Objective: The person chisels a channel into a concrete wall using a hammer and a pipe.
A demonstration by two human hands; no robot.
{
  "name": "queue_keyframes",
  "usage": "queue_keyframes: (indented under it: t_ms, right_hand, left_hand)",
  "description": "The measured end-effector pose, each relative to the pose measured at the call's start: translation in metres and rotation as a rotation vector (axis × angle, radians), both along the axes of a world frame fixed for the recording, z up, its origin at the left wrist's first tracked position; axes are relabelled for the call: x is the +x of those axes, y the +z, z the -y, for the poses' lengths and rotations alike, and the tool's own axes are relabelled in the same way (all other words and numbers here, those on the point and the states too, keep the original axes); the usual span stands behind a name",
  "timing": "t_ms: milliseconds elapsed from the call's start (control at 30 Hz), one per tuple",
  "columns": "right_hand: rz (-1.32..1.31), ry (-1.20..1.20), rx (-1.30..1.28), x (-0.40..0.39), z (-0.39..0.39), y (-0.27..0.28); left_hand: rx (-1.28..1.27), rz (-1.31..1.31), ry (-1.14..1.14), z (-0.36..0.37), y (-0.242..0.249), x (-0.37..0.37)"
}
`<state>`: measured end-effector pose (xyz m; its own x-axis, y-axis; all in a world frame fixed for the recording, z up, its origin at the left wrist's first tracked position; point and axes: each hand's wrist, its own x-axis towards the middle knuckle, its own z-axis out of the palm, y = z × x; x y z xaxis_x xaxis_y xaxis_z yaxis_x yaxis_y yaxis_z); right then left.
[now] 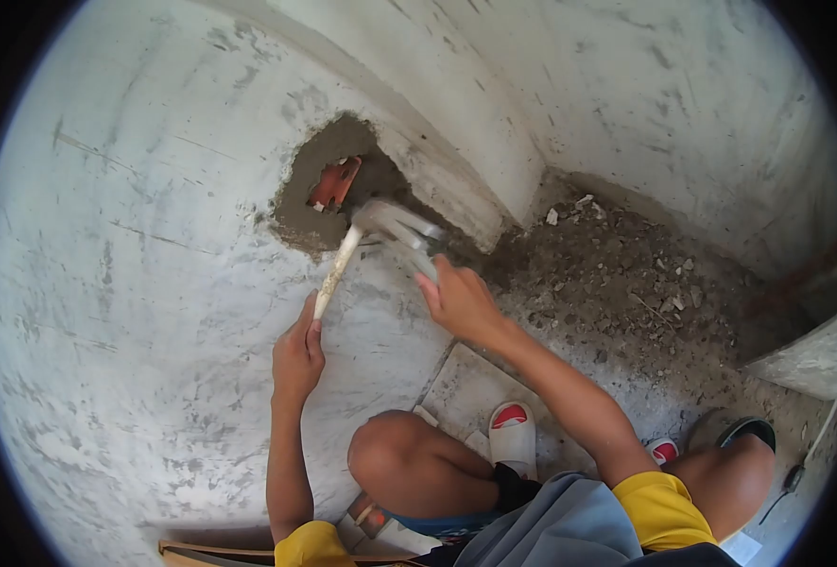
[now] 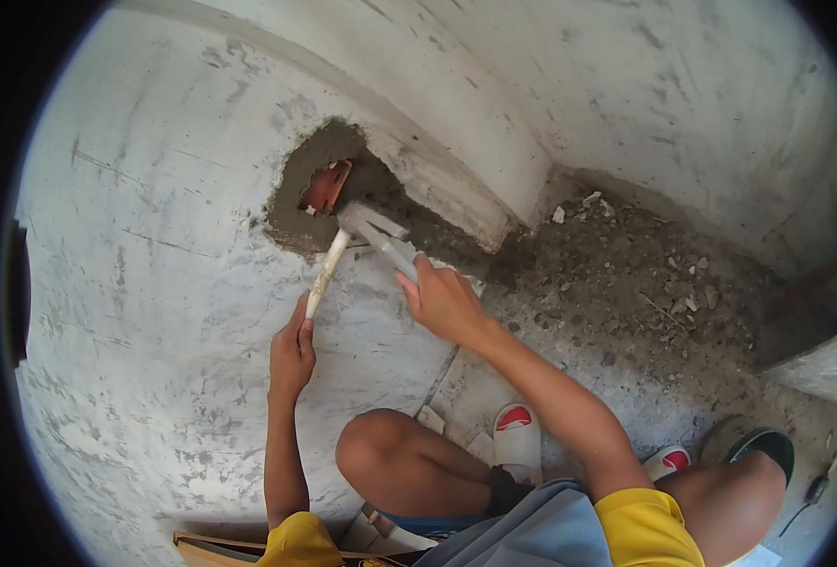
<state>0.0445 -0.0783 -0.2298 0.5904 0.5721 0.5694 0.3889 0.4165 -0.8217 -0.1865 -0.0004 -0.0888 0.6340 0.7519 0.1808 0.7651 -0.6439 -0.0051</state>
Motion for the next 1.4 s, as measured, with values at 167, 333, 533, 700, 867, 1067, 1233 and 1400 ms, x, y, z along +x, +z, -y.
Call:
queue_keyframes:
  t_ms: [167, 333, 533, 700, 867, 1067, 1233, 1400]
  right_hand:
    - [-0.08, 0.147, -0.215, 0.007, 0.016, -0.008]
    - [-0.161, 0.108, -0.159, 0.016, 0.045, -0.023]
    - [-0.112, -0.076, -0.153, 0.056, 0.062, -0.021]
    - [0.308, -0.017, -0.603, 0.142, 0.086, -0.01]
    - [1.234, 0.236, -1.373, 0.137, 0.127, 0.021]
    - [1.437, 0.355, -1.58, 0.113, 0.229, -0.04]
    - [1.524, 0.442, -1.931, 0.073, 0.246, -0.02]
    - [1.418, 0.505, -2.071, 0.071, 0.251, -0.01]
  left_hand:
    - [0.239, 0.191, -0.217, -0.021, -0.088, -0.033]
    - [0.009, 0.485, -0.259, -0.012, -0.178, -0.025]
    - [-0.285, 1.152, -0.52, -0.001, -0.085, 0.099]
    - [-0.348, 1.064, -0.87, 0.016, 0.05, 0.24]
    - [-0.389, 1.324, -1.053, 0.042, 0.095, 0.33]
    - [-0.492, 1.493, -1.002, 0.05, 0.06, 0.37]
    - [-2.125, 1.193, -0.442, 0.063, 0.116, 0.327]
    - [-1.227, 1.323, -1.077, 0.073, 0.088, 0.352]
